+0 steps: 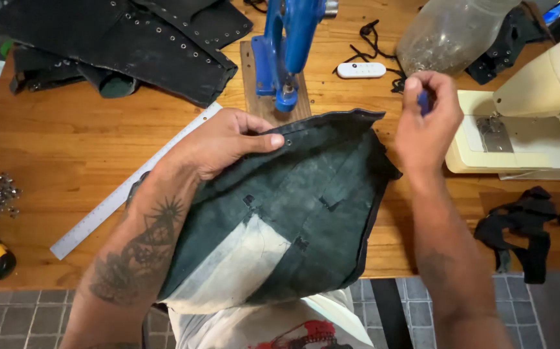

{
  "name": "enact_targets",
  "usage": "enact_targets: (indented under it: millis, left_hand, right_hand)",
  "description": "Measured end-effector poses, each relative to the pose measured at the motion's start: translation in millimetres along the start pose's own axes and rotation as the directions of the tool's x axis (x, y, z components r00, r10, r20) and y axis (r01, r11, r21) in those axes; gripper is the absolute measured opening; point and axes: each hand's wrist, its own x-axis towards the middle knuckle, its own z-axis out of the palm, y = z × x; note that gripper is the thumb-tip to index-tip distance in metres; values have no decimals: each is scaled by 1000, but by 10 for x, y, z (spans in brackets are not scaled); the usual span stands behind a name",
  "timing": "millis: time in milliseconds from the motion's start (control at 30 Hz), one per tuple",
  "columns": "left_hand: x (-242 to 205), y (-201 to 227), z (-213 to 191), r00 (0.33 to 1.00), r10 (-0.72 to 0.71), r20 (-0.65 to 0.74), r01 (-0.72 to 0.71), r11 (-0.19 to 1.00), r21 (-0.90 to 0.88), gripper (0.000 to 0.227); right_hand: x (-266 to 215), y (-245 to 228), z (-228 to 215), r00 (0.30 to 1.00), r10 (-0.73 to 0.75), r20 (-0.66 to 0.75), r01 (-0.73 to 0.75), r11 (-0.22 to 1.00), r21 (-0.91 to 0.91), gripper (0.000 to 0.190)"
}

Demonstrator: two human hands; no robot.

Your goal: Assembling leather components by aligning pieces and using a manual press to set hardware.

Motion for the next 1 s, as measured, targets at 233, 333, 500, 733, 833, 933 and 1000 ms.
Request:
enact_targets:
  millis: [233, 333, 500, 733, 833, 933, 1000]
  left_hand:
    - [63, 26, -26, 998, -59, -14, 57, 992, -109, 23]
    - [121, -58, -84, 996, -80, -29, 76, 989, -126, 20]
    - [206, -104, -169, 996, -64, -62, 53, 984, -169, 18]
    - [65, -39, -162, 969, 246, -35, -227, 935, 274, 20]
    - [-102, 93, -52, 905, 419, 72, -392, 755, 526, 21]
    - [-330, 234, 6, 854, 502, 138, -459, 600, 655, 26]
    - [-511, 250, -89, 845, 516, 142, -451, 543, 709, 33]
  right_hand:
    - [-228, 1245, 90, 770, 528, 359, -264, 775, -574, 22]
    - [-340, 1512, 136, 714, 568, 409, -192, 721, -666, 29]
    - [-277, 1379, 139, 677, 535, 505, -138, 767, -627, 44]
    - [-73, 404, 41, 890, 24, 456, -72, 993, 90, 33]
    - [-41, -44, 41, 877, -49, 478, -169, 900, 402, 50]
    - [-96, 61, 71, 878, -8, 479, -182, 920, 348, 40]
    - [-120, 138, 113, 880, 87, 467, -227, 941, 251, 14]
